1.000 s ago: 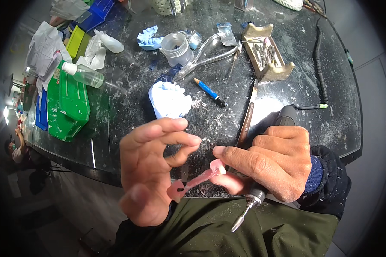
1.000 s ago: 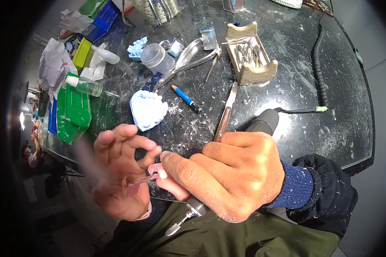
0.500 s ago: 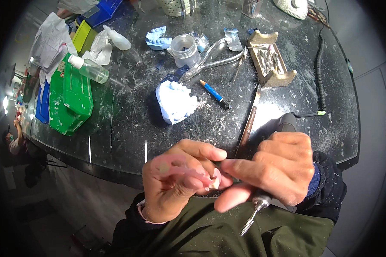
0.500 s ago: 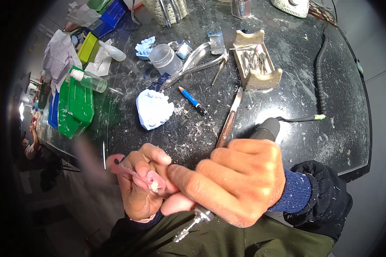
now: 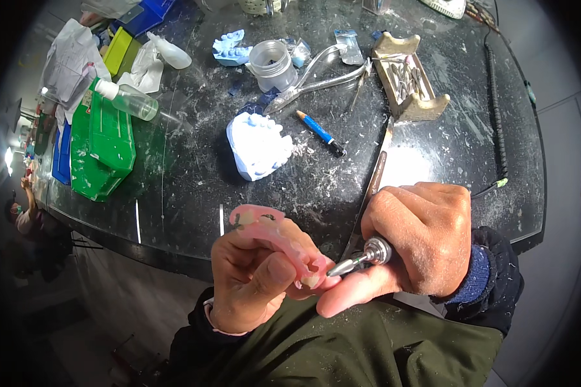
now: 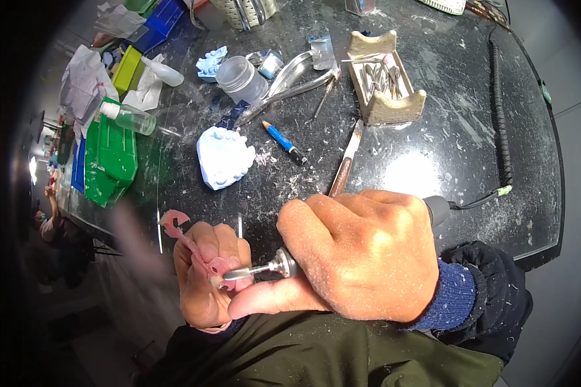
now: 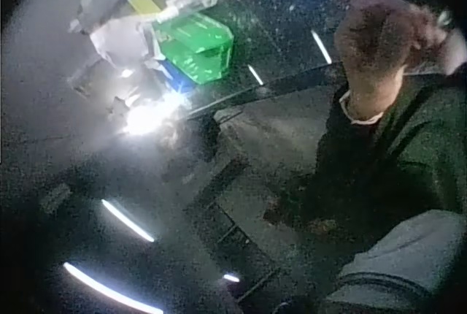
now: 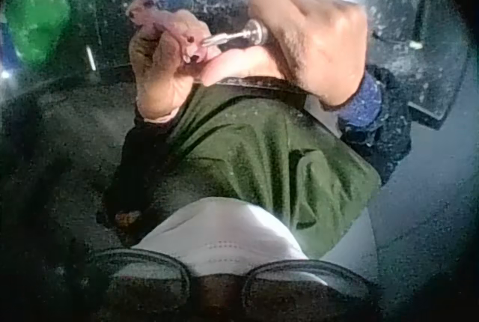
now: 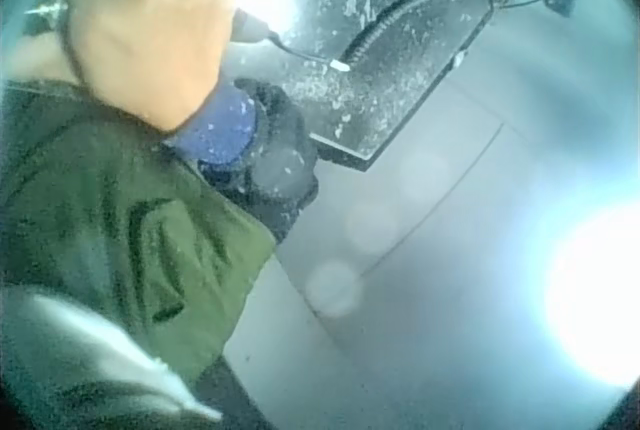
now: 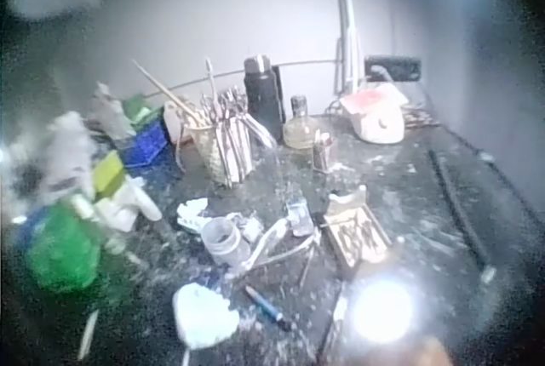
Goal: The person trims a dental prosthesis using a rotary tool, swaps the tool's bit for a polishing bur, and polishes the prosthesis with the rotary tool.
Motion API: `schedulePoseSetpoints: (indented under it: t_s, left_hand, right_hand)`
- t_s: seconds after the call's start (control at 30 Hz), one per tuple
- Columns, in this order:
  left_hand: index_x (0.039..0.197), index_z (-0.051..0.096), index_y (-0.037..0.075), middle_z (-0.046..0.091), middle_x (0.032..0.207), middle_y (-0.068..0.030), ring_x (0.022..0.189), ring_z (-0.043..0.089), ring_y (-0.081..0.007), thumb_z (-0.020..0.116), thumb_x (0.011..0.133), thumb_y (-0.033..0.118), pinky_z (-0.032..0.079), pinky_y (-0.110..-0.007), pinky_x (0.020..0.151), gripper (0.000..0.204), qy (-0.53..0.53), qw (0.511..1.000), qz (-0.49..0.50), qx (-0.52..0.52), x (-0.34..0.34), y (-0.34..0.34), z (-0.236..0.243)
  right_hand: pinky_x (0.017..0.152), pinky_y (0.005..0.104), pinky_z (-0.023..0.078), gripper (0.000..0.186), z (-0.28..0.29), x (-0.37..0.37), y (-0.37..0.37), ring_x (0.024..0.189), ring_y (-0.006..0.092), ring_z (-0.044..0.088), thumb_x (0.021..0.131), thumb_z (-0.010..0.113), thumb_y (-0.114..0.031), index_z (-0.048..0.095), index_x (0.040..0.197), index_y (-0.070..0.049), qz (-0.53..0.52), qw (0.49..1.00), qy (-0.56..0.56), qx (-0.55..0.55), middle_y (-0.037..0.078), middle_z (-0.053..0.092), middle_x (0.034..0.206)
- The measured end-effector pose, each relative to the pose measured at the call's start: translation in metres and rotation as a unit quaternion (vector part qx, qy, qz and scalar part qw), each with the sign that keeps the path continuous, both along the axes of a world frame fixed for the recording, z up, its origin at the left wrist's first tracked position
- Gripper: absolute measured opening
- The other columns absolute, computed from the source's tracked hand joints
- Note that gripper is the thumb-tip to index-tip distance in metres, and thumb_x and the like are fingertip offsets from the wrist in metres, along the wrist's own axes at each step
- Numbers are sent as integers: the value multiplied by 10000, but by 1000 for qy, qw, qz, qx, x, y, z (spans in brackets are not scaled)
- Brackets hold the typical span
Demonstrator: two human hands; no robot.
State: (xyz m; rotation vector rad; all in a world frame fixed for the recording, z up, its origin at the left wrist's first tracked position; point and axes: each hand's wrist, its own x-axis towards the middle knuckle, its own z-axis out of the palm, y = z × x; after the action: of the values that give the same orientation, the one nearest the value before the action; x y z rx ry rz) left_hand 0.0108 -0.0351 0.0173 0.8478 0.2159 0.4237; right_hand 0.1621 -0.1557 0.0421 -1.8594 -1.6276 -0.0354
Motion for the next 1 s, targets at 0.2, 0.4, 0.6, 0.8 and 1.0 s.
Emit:
schedulePoseSetpoints:
  t_s: [0.2,0.4,0.6,0.8,1.0]
  left_hand:
    - [840,624,-33,629,800,-136,720,655,-190,657,865,239,523,-256,589,275,16,1000,3,10,-2,1,1]
    - [846,631,-35,630,803,-131,700,645,-176,666,858,239,516,-251,585,277,16,1000,6,26,1,1,1]
    - [861,620,-40,624,811,-135,715,635,-161,666,858,214,530,-267,616,258,1,1000,13,24,-1,1,-2]
    - [881,603,-44,617,850,-139,777,646,-171,649,870,190,564,-296,679,239,-21,1000,-19,14,-1,5,-7]
    - [886,596,-38,619,833,-133,776,644,-167,635,880,185,559,-296,698,226,-4,1000,-22,-14,1,3,0]
  right_hand:
    - [357,300,341,638,0,-1,-1,375,181,482,520,666,-697,441,577,-103,-5,1000,-13,4,12,443,484]
    - [358,301,344,626,0,-3,0,376,182,482,515,683,-673,435,577,-102,-7,1000,-4,8,8,435,478]
    - [358,296,334,633,0,-1,0,374,186,476,502,681,-682,428,577,-106,6,999,-33,15,9,430,473]
    - [364,300,320,640,-3,0,-2,370,180,456,486,676,-697,433,579,-111,10,999,-41,10,0,403,467]
    - [362,301,310,654,1,-1,2,366,174,447,474,670,-711,417,572,-116,-11,999,-45,15,-3,403,472]
